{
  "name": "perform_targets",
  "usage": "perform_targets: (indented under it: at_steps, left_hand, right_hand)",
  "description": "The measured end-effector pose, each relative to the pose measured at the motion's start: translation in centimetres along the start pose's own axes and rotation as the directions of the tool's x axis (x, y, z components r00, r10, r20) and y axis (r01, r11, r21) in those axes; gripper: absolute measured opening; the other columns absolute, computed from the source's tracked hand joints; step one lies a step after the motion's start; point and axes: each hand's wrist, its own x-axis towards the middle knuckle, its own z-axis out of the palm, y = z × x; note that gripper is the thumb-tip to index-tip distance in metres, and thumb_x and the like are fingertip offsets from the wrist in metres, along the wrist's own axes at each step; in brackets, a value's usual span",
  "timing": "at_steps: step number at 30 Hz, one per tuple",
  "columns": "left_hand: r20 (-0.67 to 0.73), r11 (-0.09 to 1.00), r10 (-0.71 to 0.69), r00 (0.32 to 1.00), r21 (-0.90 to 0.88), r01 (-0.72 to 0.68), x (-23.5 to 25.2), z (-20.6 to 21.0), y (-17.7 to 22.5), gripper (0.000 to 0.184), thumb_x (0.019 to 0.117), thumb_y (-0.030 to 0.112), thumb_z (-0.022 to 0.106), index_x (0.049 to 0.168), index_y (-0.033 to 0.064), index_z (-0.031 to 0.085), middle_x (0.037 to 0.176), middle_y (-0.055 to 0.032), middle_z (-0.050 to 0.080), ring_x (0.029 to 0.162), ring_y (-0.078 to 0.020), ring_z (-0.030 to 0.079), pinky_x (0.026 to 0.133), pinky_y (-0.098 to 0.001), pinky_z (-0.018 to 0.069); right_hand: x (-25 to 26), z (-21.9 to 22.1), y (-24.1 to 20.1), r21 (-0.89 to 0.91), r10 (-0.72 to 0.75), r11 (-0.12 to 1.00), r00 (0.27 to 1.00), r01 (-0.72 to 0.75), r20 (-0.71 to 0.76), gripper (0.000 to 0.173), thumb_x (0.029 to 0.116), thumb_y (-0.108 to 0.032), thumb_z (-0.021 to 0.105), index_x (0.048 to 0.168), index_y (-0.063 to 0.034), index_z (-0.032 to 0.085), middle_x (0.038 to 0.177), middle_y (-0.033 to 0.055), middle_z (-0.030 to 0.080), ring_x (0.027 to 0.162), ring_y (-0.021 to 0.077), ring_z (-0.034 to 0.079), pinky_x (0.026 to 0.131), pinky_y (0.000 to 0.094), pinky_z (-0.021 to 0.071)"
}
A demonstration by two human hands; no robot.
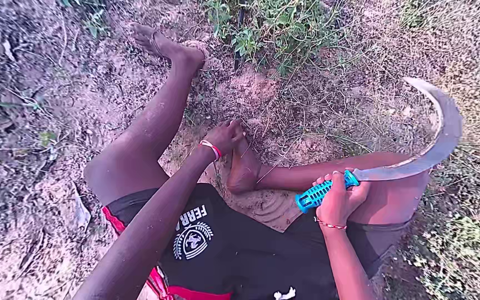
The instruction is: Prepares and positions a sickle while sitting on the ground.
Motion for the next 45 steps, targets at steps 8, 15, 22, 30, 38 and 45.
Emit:
perform_targets:
  at_steps: [8, 15, 22, 30, 38, 45]
  left_hand:
    - [-0.018, 1.000, 0.014, 1.000, 0.000, -0.014, -0.2, 0.1, -0.3, 0.057, 0.1061, 0.041, 0.052, 0.155, 0.0138, 0.042, 0.150, -0.0260, 0.048, 0.139, -0.0474, 0.046, 0.108, -0.0666, 0.0393]
    - [-0.008, 0.999, -0.029, 1.000, -0.019, 0.029, -1.0, -0.4, 0.6, 0.059, 0.1060, 0.043, 0.052, 0.157, 0.0159, 0.039, 0.151, -0.0247, 0.048, 0.138, -0.0468, 0.047, 0.109, -0.0668, 0.0381]
    - [0.032, 0.999, -0.032, 0.999, 0.007, 0.032, -0.9, -1.2, 1.3, 0.060, 0.1078, 0.044, 0.046, 0.158, 0.0138, 0.036, 0.154, -0.0267, 0.044, 0.138, -0.0464, 0.048, 0.112, -0.0628, 0.0374]
    - [0.042, 0.998, -0.055, 0.998, 0.028, 0.054, -1.3, -1.3, 1.6, 0.062, 0.1079, 0.045, 0.045, 0.159, 0.0129, 0.033, 0.154, -0.0275, 0.043, 0.137, -0.0473, 0.048, 0.111, -0.0638, 0.0380]
    - [0.044, 0.998, -0.055, 0.997, 0.038, 0.053, -1.2, -1.3, 1.7, 0.062, 0.1080, 0.045, 0.045, 0.160, 0.0135, 0.032, 0.154, -0.0269, 0.043, 0.136, -0.0473, 0.050, 0.110, -0.0644, 0.0392]
    - [0.044, 0.998, -0.044, 0.998, 0.042, 0.042, -1.2, -1.4, 1.9, 0.062, 0.1078, 0.043, 0.046, 0.159, 0.0113, 0.034, 0.154, -0.0291, 0.042, 0.138, -0.0487, 0.047, 0.111, -0.0641, 0.0375]
  right_hand:
    - [0.0, 0.6, -0.2, -0.329, 0.617, 0.786, 0.697, -0.523, 0.365, 0.022, 0.1015, 0.000, 0.050, 0.122, -0.0003, 0.042, 0.068, 0.0044, 0.053, 0.049, 0.0123, 0.058, 0.047, 0.0263, 0.0556]
    - [-1.3, -0.7, 0.1, -0.172, 0.176, 0.974, 0.970, -0.147, 0.166, 0.036, 0.0894, -0.005, 0.054, 0.123, 0.0062, 0.045, 0.067, 0.0015, 0.057, 0.049, 0.0095, 0.061, 0.048, 0.0251, 0.0573]
    - [0.0, 0.0, -0.2, 0.014, 0.032, 0.999, 0.999, -0.032, 0.009, 0.030, 0.0916, -0.002, 0.051, 0.119, 0.0035, 0.041, 0.069, -0.0020, 0.058, 0.056, 0.0068, 0.065, 0.057, 0.0235, 0.0609]
    - [-2.8, -1.3, 0.1, -0.308, 0.084, 0.951, 0.941, 0.022, 0.328, 0.040, 0.0878, -0.011, 0.056, 0.122, 0.0090, 0.052, 0.076, 0.0044, 0.062, 0.054, 0.0076, 0.062, 0.052, 0.0250, 0.0560]
    - [3.2, 2.9, -1.5, -0.174, -0.347, 0.925, 0.938, 0.338, -0.018, 0.042, 0.0913, -0.007, 0.054, 0.126, 0.0131, 0.043, 0.076, 0.0041, 0.061, 0.059, 0.0052, 0.063, 0.059, 0.0234, 0.0582]
    - [6.7, 3.7, 0.2, -0.357, 0.561, 0.794, 0.819, -0.491, 0.120, 0.053, 0.1058, -0.011, 0.053, 0.152, -0.0003, 0.028, 0.108, 0.0207, 0.057, 0.081, 0.0251, 0.064, 0.073, 0.0399, 0.0560]
